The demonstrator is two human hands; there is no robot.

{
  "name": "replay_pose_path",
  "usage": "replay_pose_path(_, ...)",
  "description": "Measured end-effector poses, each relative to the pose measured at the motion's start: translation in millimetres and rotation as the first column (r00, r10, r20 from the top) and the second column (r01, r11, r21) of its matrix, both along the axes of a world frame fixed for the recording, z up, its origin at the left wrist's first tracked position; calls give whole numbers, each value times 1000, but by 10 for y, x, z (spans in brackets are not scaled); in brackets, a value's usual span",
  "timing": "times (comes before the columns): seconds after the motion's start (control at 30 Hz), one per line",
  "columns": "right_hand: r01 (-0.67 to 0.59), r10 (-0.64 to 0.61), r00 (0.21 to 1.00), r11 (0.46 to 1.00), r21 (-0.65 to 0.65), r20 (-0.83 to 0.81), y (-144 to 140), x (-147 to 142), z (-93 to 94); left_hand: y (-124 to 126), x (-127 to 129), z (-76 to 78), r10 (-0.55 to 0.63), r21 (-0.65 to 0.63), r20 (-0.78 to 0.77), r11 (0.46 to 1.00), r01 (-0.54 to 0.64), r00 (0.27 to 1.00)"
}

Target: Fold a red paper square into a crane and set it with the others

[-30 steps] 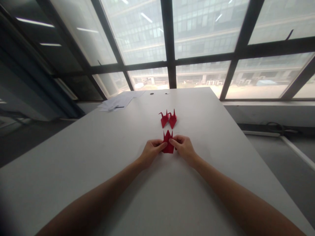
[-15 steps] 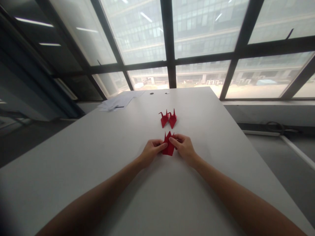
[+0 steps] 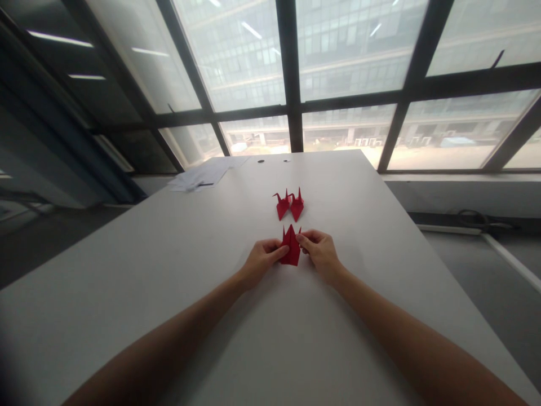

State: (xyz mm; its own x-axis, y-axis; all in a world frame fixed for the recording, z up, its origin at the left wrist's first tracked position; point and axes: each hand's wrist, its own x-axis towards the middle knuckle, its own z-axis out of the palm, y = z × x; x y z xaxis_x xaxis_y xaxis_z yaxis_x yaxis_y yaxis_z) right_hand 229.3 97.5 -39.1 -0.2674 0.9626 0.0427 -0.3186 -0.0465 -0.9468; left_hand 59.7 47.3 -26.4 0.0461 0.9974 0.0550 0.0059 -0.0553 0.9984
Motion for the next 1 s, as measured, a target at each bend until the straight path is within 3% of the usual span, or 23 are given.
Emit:
replay_pose_path(0.2, 10, -11, 999, 999, 33, 44, -38, 0, 48, -27, 14, 30, -36, 12, -57, 999, 37, 998)
replay_pose_path(0.4, -117, 117, 993, 993, 27, -1, -60, 0, 38, -22, -16, 23, -49, -1, -10, 999, 49, 999)
replay_pose_path(1.0, -31, 28, 998, 996, 80, 48, -32, -6, 8, -14, -28, 4, -76, -3, -91, 997, 76, 993)
